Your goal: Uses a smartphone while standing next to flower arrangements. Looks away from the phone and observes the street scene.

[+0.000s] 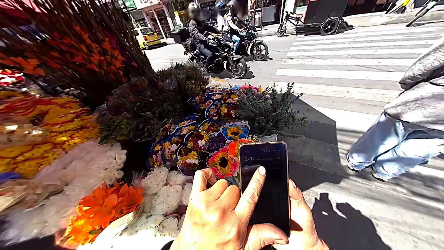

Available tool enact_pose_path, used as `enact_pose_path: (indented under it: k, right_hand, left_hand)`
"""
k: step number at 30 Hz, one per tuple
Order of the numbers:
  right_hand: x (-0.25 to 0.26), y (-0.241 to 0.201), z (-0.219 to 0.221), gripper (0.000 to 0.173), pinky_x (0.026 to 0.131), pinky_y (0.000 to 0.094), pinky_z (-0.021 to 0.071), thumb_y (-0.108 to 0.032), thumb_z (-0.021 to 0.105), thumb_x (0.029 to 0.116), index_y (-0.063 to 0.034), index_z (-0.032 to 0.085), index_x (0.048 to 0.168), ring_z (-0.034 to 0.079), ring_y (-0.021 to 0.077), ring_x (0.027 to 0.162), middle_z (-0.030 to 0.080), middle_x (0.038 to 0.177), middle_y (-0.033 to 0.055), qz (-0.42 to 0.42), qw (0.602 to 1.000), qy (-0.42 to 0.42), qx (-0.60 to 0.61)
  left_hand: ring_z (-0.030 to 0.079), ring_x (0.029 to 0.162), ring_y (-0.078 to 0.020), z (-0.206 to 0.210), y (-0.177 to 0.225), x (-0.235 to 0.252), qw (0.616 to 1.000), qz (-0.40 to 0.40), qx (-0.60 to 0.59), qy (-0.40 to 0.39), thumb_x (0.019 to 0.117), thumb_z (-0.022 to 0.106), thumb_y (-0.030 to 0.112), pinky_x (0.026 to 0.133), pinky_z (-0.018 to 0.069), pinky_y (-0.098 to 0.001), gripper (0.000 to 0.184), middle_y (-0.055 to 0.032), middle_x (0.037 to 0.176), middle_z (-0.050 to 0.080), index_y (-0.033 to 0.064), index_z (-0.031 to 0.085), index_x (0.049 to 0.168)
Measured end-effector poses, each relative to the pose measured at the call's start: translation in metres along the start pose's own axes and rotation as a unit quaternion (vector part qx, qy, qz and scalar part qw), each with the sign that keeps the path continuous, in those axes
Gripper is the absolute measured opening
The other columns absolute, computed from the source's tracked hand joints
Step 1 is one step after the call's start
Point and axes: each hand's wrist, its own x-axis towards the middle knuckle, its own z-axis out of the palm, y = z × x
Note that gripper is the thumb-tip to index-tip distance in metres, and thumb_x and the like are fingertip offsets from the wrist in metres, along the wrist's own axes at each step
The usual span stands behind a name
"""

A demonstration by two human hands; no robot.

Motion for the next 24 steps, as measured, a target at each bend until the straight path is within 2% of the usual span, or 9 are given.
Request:
enact_pose_path:
  k: [3, 5, 8, 10, 14, 17, 21, 24]
  right_hand:
    - [-0.001, 0.0, 0.01, 0.038, 0.099, 0.0352, 0.0564, -0.045, 0.06, 0.0992, -0.015, 0.073, 0.12, 0.07, 0.0133, 0.112, 0.075, 0.115, 0.0062, -0.024, 0.995, 0.086, -0.046]
    - [-0.002, -0.002, 0.009, 0.038, 0.097, 0.0299, 0.0569, -0.044, 0.055, 0.1016, -0.0162, 0.073, 0.122, 0.07, 0.0087, 0.111, 0.076, 0.114, 0.0029, -0.039, 0.992, 0.082, -0.085]
    - [-0.004, -0.004, 0.003, 0.041, 0.099, 0.0343, 0.0569, -0.045, 0.056, 0.1013, -0.0152, 0.072, 0.125, 0.07, 0.0121, 0.113, 0.075, 0.117, 0.0052, -0.037, 0.994, 0.072, -0.08]
    - [-0.003, -0.004, 0.006, 0.04, 0.098, 0.0362, 0.057, -0.047, 0.06, 0.0985, -0.016, 0.074, 0.12, 0.071, 0.0139, 0.11, 0.076, 0.114, 0.0062, -0.04, 0.993, 0.089, -0.072]
    - [-0.003, -0.01, 0.006, 0.051, 0.097, 0.0431, 0.0576, -0.056, 0.06, 0.0953, -0.0144, 0.074, 0.122, 0.071, 0.0243, 0.11, 0.074, 0.117, 0.0137, 0.032, 0.998, 0.054, -0.029]
    - [-0.004, -0.01, 0.004, 0.056, 0.097, 0.0477, 0.0567, -0.059, 0.059, 0.0943, -0.0124, 0.073, 0.123, 0.071, 0.03, 0.111, 0.073, 0.118, 0.0185, 0.034, 0.997, 0.061, -0.018]
    - [-0.006, -0.006, 0.007, 0.044, 0.101, 0.0424, 0.0561, -0.048, 0.062, 0.0969, -0.0148, 0.074, 0.122, 0.07, 0.0192, 0.114, 0.075, 0.118, 0.0097, -0.033, 0.996, 0.078, -0.018]
    - [-0.005, -0.005, 0.005, 0.05, 0.101, 0.0457, 0.0556, -0.053, 0.061, 0.096, -0.0151, 0.072, 0.126, 0.07, 0.0226, 0.114, 0.073, 0.121, 0.0115, 0.007, 0.998, 0.064, -0.023]
  left_hand:
    - [0.041, 0.056, -0.0213, -0.001, 0.024, 0.012, 0.994, 0.069, -0.079, -0.042, 0.1004, 0.034, 0.071, 0.084, 0.0357, -0.0401, 0.073, -0.0018, 0.058, 0.045, 0.0164, 0.072, 0.13]
    - [0.042, 0.061, -0.0215, -0.006, 0.034, 0.014, 0.979, 0.097, -0.175, -0.042, 0.0977, 0.043, 0.071, 0.083, 0.0335, -0.0384, 0.071, -0.0033, 0.06, 0.047, 0.0133, 0.075, 0.123]
    - [0.043, 0.063, -0.0212, -0.013, 0.033, 0.012, 0.972, 0.1, -0.212, -0.015, 0.0935, 0.047, 0.074, 0.083, 0.0341, -0.038, 0.074, -0.0044, 0.06, 0.047, 0.0114, 0.076, 0.12]
    - [0.042, 0.061, -0.0213, -0.015, 0.027, 0.009, 0.974, 0.102, -0.204, -0.003, 0.0944, 0.046, 0.073, 0.084, 0.0337, -0.0375, 0.074, -0.0047, 0.059, 0.047, 0.0109, 0.076, 0.119]
    - [0.044, 0.061, -0.0231, -0.016, 0.021, -0.003, 0.977, 0.091, -0.192, -0.018, 0.0962, 0.043, 0.072, 0.084, 0.0353, -0.0394, 0.077, -0.0058, 0.06, 0.048, 0.0067, 0.075, 0.12]
    - [0.043, 0.06, -0.0231, -0.016, 0.019, -0.008, 0.979, 0.093, -0.177, -0.034, 0.0969, 0.043, 0.071, 0.083, 0.0356, -0.0399, 0.075, -0.0051, 0.059, 0.047, 0.0073, 0.075, 0.121]
    - [0.042, 0.058, -0.0222, -0.01, 0.004, -0.01, 0.99, 0.087, -0.099, -0.046, 0.097, 0.039, 0.074, 0.089, 0.0363, -0.0412, 0.074, -0.0021, 0.058, 0.045, 0.0145, 0.075, 0.123]
    - [0.046, 0.058, -0.0205, -0.01, -0.015, -0.006, 0.999, -0.008, 0.022, -0.03, 0.0995, 0.029, 0.074, 0.085, 0.0389, -0.0437, 0.076, -0.002, 0.06, 0.048, 0.0204, 0.064, 0.14]
